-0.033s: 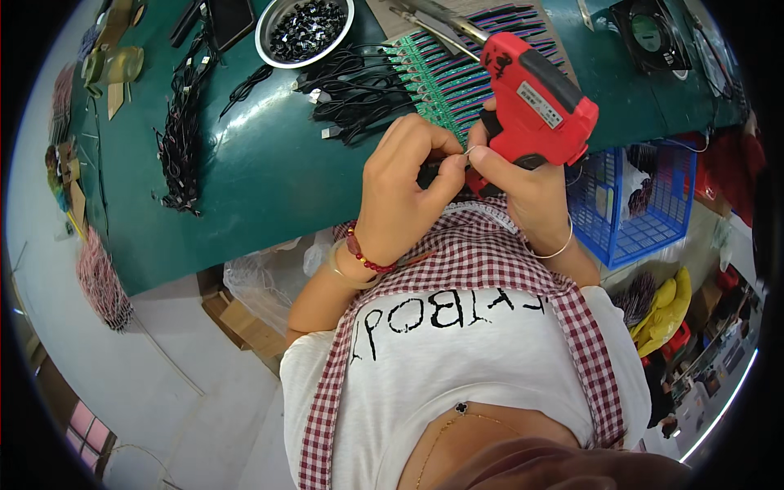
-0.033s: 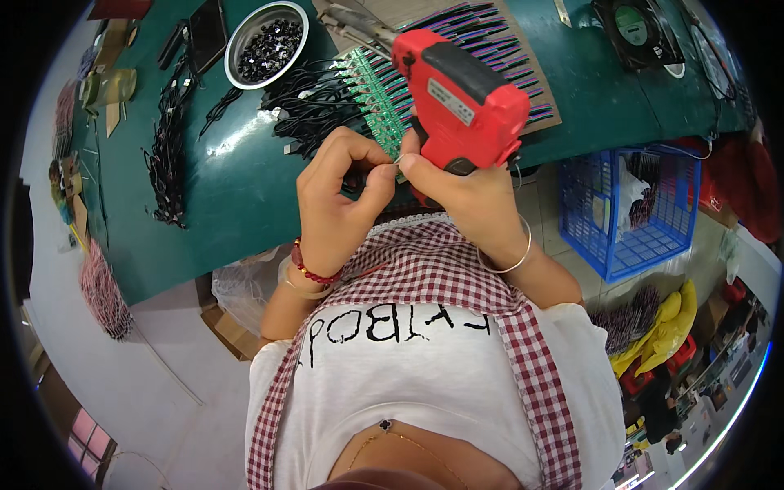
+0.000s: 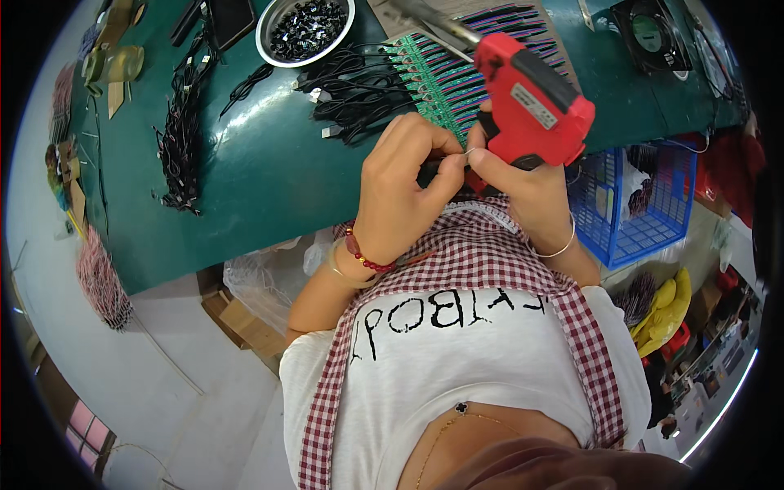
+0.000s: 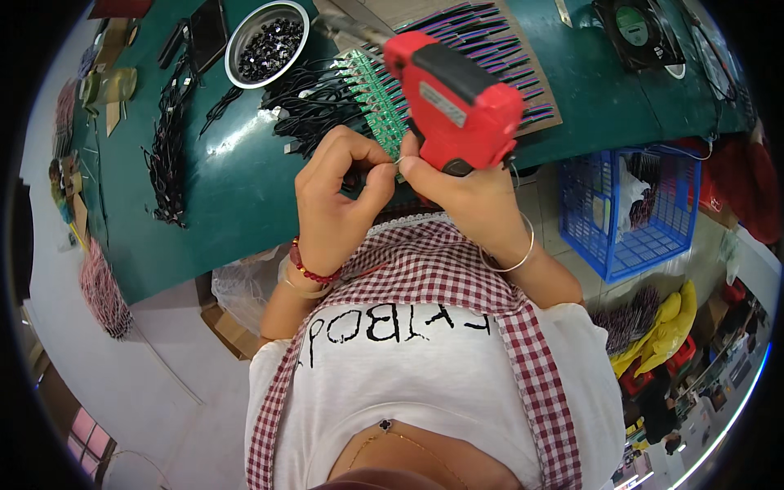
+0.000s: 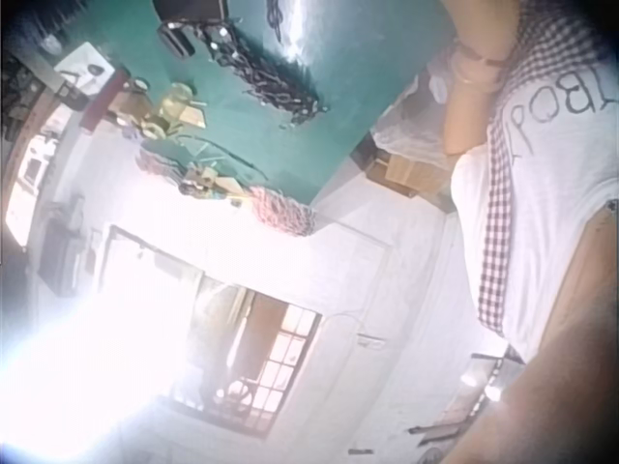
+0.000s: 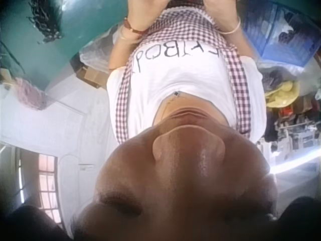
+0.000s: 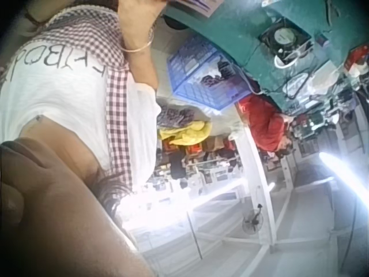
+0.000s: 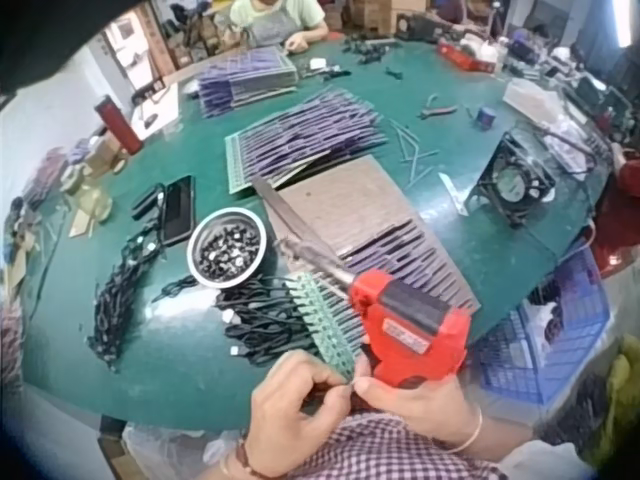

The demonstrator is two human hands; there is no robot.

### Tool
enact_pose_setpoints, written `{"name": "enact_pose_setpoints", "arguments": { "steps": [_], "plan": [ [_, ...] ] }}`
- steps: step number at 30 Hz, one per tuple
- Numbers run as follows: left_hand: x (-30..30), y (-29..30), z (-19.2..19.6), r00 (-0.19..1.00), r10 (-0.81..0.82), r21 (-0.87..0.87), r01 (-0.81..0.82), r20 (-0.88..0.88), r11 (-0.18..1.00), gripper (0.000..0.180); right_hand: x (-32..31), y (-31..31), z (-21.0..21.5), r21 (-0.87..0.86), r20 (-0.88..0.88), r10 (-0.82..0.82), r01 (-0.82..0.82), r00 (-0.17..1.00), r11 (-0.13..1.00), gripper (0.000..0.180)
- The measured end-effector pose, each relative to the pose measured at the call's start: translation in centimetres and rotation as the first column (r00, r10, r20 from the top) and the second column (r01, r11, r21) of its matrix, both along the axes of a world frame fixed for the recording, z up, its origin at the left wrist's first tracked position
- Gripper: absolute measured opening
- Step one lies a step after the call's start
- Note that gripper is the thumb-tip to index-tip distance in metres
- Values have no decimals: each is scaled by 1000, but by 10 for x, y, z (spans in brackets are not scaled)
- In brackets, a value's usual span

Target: The person applies hot glue to electronic components and wires on a circuit board using a hot glue gun to secure them.

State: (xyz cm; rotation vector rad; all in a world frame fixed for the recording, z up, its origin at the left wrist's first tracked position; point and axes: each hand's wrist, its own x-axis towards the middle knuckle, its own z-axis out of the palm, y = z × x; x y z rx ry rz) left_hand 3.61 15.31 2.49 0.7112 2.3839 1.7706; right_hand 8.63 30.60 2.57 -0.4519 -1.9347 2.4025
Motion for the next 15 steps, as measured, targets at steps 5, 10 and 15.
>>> {"name": "enact_pose_setpoints", "arguments": {
  "steps": [5, 10, 15],
  "plan": [
    [-10, -3, -7, 987, 38, -157, -63, -158, 986, 12, -4, 2, 6, 219, -11, 19, -16, 1000, 976, 13],
    [-30, -7, -30, 949, 62, -293, -157, -309, 943, 11, 16, 20, -1, 177, 19, -56, 52, 998, 983, 38],
    [-37, -5, -37, 938, 57, -390, -196, -341, 900, 9, 58, 41, -26, 208, 54, -77, 64, 996, 976, 35]
  ]
}}
